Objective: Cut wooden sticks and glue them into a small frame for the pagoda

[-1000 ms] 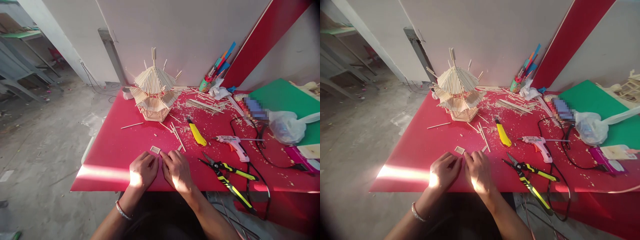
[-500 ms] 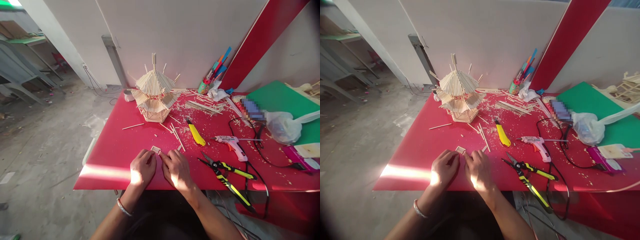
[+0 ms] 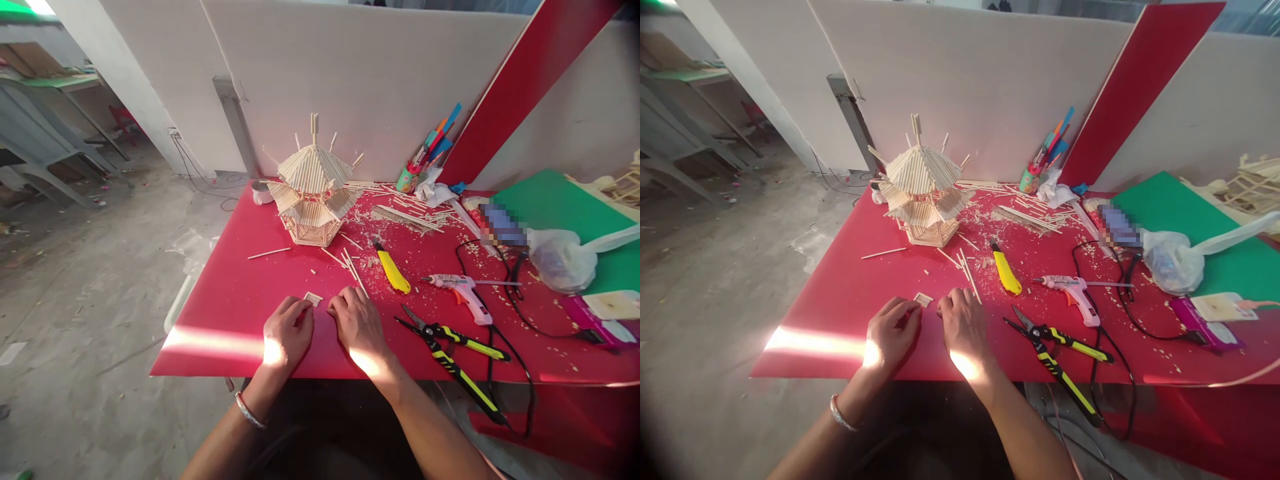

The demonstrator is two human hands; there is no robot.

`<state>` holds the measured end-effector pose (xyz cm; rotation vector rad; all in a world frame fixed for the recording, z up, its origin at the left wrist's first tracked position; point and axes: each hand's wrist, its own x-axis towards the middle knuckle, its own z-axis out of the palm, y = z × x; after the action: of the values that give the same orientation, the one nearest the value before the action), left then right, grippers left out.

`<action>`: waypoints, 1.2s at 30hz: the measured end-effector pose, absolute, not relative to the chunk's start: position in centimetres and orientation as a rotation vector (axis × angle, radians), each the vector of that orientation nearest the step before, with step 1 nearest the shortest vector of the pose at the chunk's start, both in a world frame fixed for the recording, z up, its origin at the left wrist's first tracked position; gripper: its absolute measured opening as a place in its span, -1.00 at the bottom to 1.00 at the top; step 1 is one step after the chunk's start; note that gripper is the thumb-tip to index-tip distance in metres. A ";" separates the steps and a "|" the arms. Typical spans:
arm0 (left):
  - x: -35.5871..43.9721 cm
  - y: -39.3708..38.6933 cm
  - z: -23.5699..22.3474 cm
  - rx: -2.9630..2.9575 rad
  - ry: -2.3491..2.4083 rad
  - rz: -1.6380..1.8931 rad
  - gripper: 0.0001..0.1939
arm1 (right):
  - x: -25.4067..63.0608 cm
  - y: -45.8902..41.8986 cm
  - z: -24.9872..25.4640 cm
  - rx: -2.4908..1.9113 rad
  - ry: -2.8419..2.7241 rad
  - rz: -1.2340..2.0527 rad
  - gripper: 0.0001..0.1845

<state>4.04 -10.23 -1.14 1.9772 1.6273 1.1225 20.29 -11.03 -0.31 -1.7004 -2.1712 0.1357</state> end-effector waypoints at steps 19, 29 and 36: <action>8.7 -10.8 1.7 0.759 0.853 0.866 -0.61 | 22.8 -13.2 1.7 -1.121 -1.108 1.210 -0.68; 8.3 -10.6 2.5 0.864 0.899 0.930 -0.62 | 28.3 -14.6 4.7 -1.477 -1.494 0.774 -0.68; 8.2 -10.7 2.4 0.909 0.940 0.971 -0.64 | 33.6 -18.3 2.0 -2.086 -1.831 -0.063 -0.58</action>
<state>8.19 -10.66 2.37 0.9089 0.9405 0.9709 33.60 -18.33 1.98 -2.0865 -1.8311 -0.0629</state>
